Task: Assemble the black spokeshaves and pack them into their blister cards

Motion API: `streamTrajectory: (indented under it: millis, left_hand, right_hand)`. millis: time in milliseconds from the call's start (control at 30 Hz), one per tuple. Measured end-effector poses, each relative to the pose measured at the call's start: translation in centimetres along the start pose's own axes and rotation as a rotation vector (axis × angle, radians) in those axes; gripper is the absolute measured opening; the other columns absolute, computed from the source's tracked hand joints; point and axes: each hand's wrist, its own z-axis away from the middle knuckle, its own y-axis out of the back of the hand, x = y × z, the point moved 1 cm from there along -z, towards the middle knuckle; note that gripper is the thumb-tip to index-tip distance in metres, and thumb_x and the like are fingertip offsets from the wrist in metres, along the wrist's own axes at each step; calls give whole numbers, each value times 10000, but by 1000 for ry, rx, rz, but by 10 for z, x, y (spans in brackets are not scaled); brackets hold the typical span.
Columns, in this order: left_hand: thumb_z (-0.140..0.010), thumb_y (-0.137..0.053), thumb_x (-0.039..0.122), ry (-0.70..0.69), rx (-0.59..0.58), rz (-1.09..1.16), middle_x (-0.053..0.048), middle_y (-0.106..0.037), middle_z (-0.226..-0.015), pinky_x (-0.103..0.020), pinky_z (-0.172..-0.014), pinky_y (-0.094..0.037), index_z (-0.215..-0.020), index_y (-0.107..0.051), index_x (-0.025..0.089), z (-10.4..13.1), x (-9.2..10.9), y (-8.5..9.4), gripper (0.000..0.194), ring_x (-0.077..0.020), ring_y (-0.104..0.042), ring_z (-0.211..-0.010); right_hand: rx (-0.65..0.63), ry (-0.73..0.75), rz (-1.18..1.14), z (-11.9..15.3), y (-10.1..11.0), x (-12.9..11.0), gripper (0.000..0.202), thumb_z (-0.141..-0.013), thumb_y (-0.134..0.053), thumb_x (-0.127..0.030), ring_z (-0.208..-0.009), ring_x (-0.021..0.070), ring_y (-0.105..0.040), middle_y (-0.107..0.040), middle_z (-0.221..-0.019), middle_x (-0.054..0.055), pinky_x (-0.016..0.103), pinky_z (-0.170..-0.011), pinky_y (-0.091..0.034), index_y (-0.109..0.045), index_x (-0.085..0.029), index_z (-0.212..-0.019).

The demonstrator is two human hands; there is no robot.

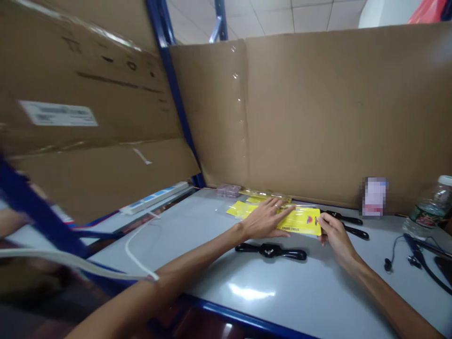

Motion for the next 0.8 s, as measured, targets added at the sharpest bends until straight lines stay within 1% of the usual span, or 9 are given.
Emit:
streamTrajectory:
  millis: [100,167,233,300,367,433,500,633,800]
  left_hand:
    - [-888,-650,557,-27,-107,-18,-182,-586,-1268,-479,-989,-466,-1563,-333,207,-3,-1,-2,823,-334,-580,-1129]
    - [-871,-683,454,14,-143,-21,-155,-571,-1278,-436,-980,-467,-1575,-314,261,2,-13,3,818,-310,-574,-1130]
    - [-822,-719,438,136,-161,-41,-123,-540,-1324,-414,-1004,-451,-1563,-330,320,15,-37,13,845,-303,-546,-1181]
    - [-882,-638,421,237,-158,-50,-141,-538,-1305,-442,-999,-443,-1551,-361,287,34,-68,21,736,-308,-552,-1155]
    - [-903,-593,504,300,-174,-50,-159,-566,-1244,-474,-982,-441,-1530,-401,234,57,-99,24,709,-324,-565,-1104]
    - [-886,-598,548,339,-204,-50,-145,-592,-1216,-473,-981,-435,-1501,-439,241,79,-123,22,705,-325,-564,-1097]
    - [-882,-587,594,361,-220,-54,-149,-611,-1202,-486,-998,-420,-1498,-442,222,97,-137,19,733,-332,-561,-1105]
    - [-935,-493,627,371,-193,-70,-201,-549,-1363,-542,-1070,-360,-1558,-326,178,110,-134,15,786,-378,-493,-1253]
    - [-1027,-380,529,227,-104,-56,-203,-497,-1430,-548,-1082,-371,-1569,-286,185,85,-86,8,649,-364,-456,-1311]
  right_hand:
    - [-51,-10,3,1,1,0,403,-745,-699,-607,-460,135,-506,-581,-606,-12,235,-399,-367,-592,-219,-768]
    - [-43,28,81,0,7,-5,420,-783,-651,-628,-501,157,-541,-630,-671,21,248,-407,-373,-630,-215,-858]
    - [54,156,260,0,17,-14,395,-860,-569,-589,-536,163,-554,-663,-725,41,263,-453,-385,-652,-210,-935]
    - [169,309,493,1,27,-24,309,-920,-511,-490,-552,158,-547,-659,-709,28,280,-525,-384,-654,-216,-898]
    - [198,390,689,2,31,-29,265,-949,-486,-392,-571,163,-547,-634,-651,10,297,-591,-374,-637,-223,-813]
    - [103,409,811,5,27,-27,252,-955,-489,-326,-606,178,-566,-646,-656,13,312,-630,-369,-637,-225,-778]
    - [-71,439,897,11,15,-18,211,-952,-524,-284,-730,213,-615,-699,-772,42,330,-686,-389,-673,-223,-815]
    - [-391,537,1091,30,-17,-1,160,-959,-605,-310,-990,286,-606,-687,-1017,113,363,-753,-424,-715,-194,-964]
    - [-513,550,1265,41,-32,-9,146,-980,-604,-260,-1004,267,-607,-677,-1016,111,357,-761,-442,-704,-157,-1005]
